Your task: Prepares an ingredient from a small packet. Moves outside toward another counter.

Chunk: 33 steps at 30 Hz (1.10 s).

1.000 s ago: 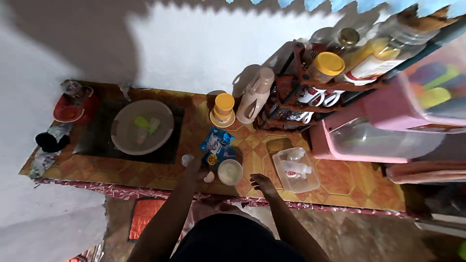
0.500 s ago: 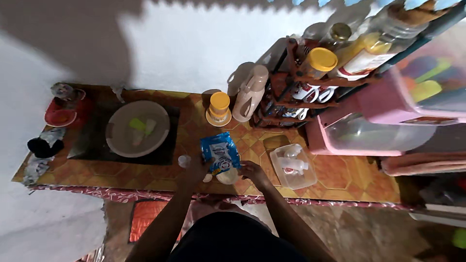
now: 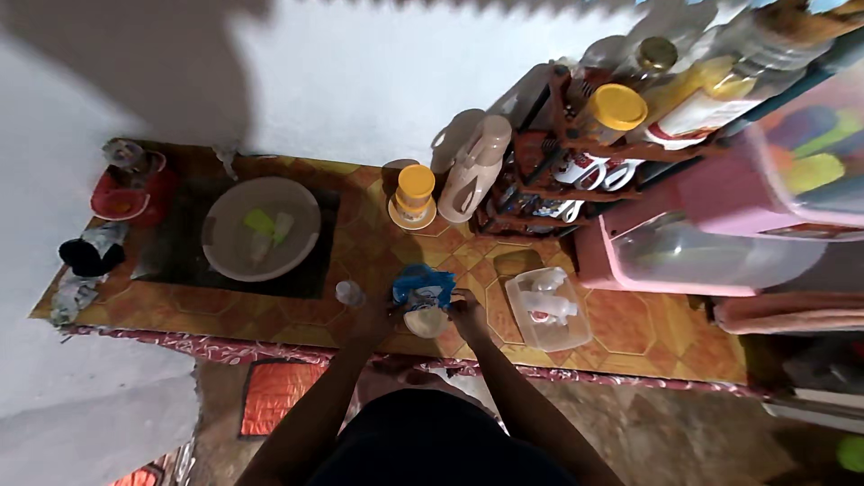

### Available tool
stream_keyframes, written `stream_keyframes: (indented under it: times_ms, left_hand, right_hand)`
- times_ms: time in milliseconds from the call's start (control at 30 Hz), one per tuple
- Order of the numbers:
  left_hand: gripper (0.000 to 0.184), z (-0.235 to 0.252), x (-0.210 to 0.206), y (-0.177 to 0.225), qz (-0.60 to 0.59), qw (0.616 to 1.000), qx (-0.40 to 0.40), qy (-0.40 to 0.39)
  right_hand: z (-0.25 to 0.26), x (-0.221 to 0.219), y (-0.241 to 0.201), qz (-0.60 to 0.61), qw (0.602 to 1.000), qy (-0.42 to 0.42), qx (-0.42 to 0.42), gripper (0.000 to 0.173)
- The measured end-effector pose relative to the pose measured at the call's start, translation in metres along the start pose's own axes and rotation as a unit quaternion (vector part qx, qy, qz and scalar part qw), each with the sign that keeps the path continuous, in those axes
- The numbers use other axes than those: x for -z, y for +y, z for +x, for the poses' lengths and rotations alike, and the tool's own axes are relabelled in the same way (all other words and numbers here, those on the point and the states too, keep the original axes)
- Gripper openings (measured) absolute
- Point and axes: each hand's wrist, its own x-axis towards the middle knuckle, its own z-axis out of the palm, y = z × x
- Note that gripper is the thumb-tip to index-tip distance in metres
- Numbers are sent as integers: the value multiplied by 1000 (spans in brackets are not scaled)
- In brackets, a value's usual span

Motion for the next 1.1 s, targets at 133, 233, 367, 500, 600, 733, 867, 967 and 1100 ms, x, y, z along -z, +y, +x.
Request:
stream_keyframes:
  times_ms: [133, 233, 367, 500, 600, 733, 867, 967, 1100]
  left_hand:
    - [58, 1, -5, -3, 9, 1000, 7, 1]
    - [53, 3, -8, -7, 5, 1000, -11, 5]
    - [52, 5, -14, -15, 6, 999, -35, 13]
    - [57, 10, -15, -13, 67, 997, -26, -4]
    - [78, 11, -16, -2, 164, 982, 47, -84]
    - [54, 13, -21, 3, 207, 972, 74, -81]
    - [57, 16, -22, 4, 181, 979, 65, -73]
    - [54, 18, -21, 5, 191, 976, 58, -83]
    - [48, 21, -25, 5, 193, 976, 55, -89]
  right_hand:
    - [0, -2, 12, -42, 999, -15, 8, 23]
    - [-8, -3, 17, -104, 993, -14, 47, 19]
    - [-9, -6, 27, -175, 980, -26, 87, 20]
    - [-9, -5, 21, -196, 978, -22, 68, 21]
    - [-10, -8, 22, -199, 978, -20, 55, 21]
    - [-11, -16, 25, -194, 979, -32, 46, 21]
    - [-12, -14, 25, -200, 978, -33, 41, 21]
    - [-9, -10, 22, -206, 977, -37, 30, 23]
    - [-6, -9, 21, -216, 975, -51, 22, 24]
